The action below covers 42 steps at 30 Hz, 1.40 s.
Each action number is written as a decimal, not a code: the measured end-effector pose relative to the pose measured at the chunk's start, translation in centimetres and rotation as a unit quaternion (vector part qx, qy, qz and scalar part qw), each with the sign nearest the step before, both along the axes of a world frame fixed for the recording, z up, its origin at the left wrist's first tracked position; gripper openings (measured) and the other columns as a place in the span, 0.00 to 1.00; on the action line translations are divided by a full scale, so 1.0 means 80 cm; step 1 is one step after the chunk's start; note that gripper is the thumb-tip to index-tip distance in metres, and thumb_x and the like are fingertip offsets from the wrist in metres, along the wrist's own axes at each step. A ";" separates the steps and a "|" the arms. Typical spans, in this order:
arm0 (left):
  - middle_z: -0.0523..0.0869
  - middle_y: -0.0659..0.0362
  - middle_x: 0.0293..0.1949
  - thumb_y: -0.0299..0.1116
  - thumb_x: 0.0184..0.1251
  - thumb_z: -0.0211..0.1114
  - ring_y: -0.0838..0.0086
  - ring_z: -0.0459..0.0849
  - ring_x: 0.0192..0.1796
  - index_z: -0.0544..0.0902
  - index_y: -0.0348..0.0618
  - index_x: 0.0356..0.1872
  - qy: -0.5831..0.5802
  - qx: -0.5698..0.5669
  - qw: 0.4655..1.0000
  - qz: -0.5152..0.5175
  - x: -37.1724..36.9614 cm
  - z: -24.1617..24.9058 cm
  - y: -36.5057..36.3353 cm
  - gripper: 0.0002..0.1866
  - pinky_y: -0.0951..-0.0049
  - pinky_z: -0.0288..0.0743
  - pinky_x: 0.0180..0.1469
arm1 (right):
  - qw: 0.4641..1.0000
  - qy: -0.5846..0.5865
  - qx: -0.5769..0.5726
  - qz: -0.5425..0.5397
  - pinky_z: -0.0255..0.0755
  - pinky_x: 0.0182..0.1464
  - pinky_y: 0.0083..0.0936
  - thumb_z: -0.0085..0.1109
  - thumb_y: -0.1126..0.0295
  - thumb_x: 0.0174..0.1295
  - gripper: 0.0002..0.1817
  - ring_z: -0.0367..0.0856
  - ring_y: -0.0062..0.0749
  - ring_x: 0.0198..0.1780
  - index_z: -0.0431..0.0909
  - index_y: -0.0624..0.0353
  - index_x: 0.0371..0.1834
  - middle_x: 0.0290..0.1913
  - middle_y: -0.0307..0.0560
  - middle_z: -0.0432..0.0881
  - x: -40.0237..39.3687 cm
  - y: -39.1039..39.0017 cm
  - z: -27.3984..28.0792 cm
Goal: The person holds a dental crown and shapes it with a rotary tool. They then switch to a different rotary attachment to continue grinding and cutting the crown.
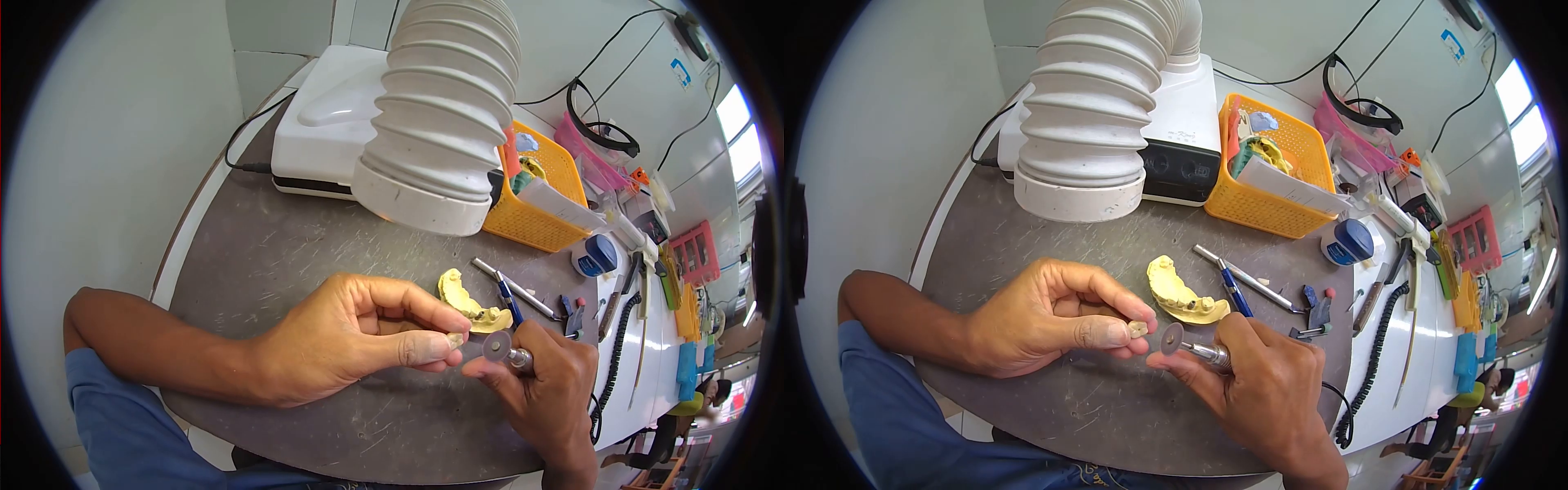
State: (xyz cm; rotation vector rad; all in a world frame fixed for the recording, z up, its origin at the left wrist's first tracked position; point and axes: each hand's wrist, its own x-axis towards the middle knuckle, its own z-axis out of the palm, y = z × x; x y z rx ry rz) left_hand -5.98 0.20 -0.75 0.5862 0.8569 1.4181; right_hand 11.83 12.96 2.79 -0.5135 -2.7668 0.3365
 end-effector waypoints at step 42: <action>0.84 0.47 0.44 0.20 0.66 0.60 0.70 0.85 0.46 0.78 0.33 0.41 -0.013 0.018 1.000 -0.016 0.001 -0.002 0.001 0.05 0.75 0.81 0.49 | 0.999 -0.032 -0.029 0.020 0.61 0.18 0.29 0.75 0.53 0.43 0.24 0.73 0.33 0.15 0.72 0.59 0.17 0.14 0.44 0.72 -0.004 -0.007 -0.003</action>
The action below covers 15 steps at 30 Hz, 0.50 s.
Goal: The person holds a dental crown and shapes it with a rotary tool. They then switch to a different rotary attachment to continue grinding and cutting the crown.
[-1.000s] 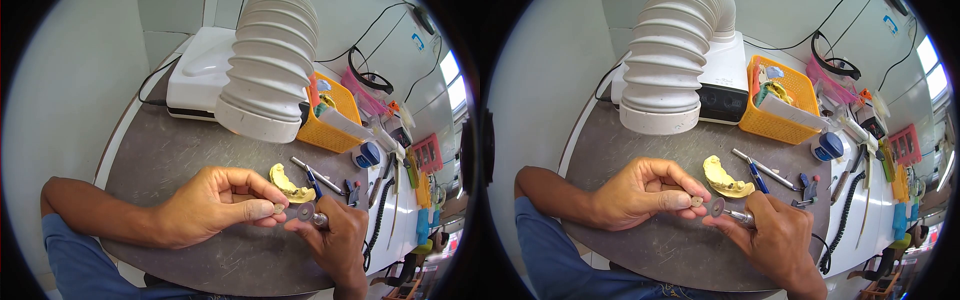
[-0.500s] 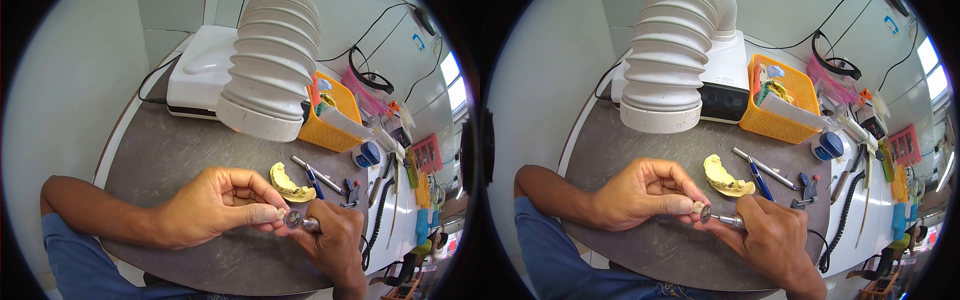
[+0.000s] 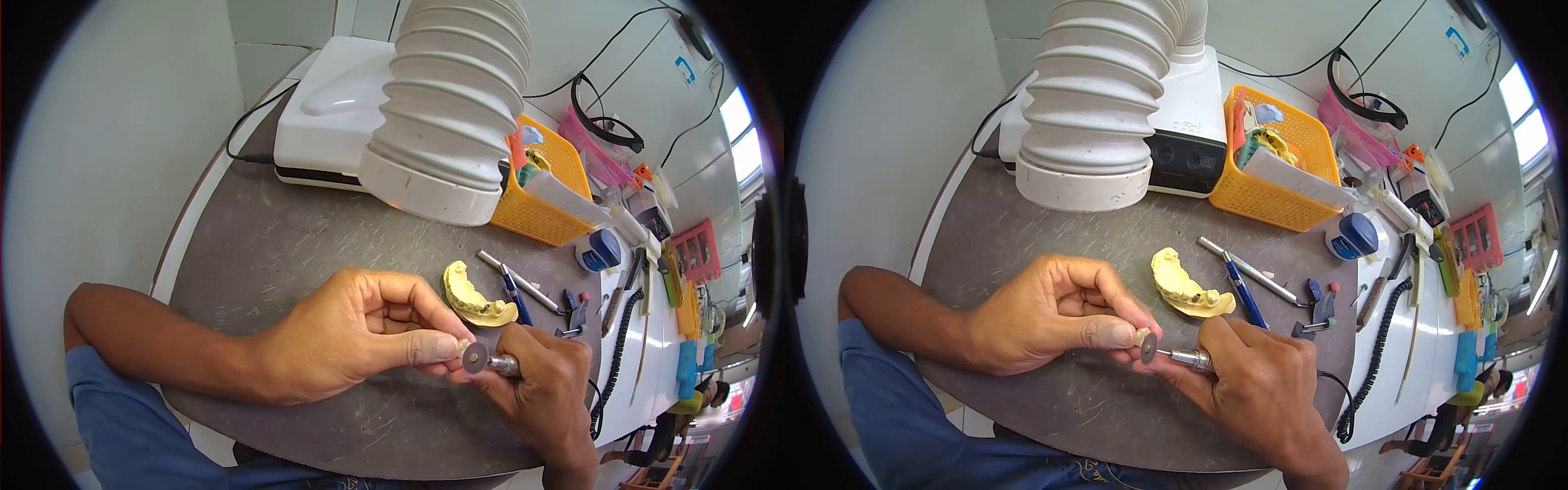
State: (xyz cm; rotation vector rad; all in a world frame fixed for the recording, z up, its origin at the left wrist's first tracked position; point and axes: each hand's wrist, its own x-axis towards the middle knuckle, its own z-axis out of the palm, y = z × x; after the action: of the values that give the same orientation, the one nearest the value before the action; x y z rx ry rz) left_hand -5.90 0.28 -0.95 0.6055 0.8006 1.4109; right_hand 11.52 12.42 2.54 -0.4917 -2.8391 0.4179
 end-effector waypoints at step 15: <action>0.84 0.47 0.45 0.20 0.66 0.60 0.71 0.85 0.46 0.78 0.34 0.40 -0.006 0.001 1.000 -0.002 0.001 0.000 0.000 0.05 0.75 0.81 0.50 | 1.000 0.002 0.020 0.011 0.63 0.16 0.28 0.72 0.48 0.46 0.26 0.74 0.32 0.14 0.66 0.55 0.15 0.15 0.40 0.71 0.001 0.003 -0.005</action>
State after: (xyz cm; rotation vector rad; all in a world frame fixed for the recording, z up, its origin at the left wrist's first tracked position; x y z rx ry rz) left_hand -5.85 0.25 -0.92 0.5996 0.7873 1.4104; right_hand 11.64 12.64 2.16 -0.4515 -2.8460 0.3636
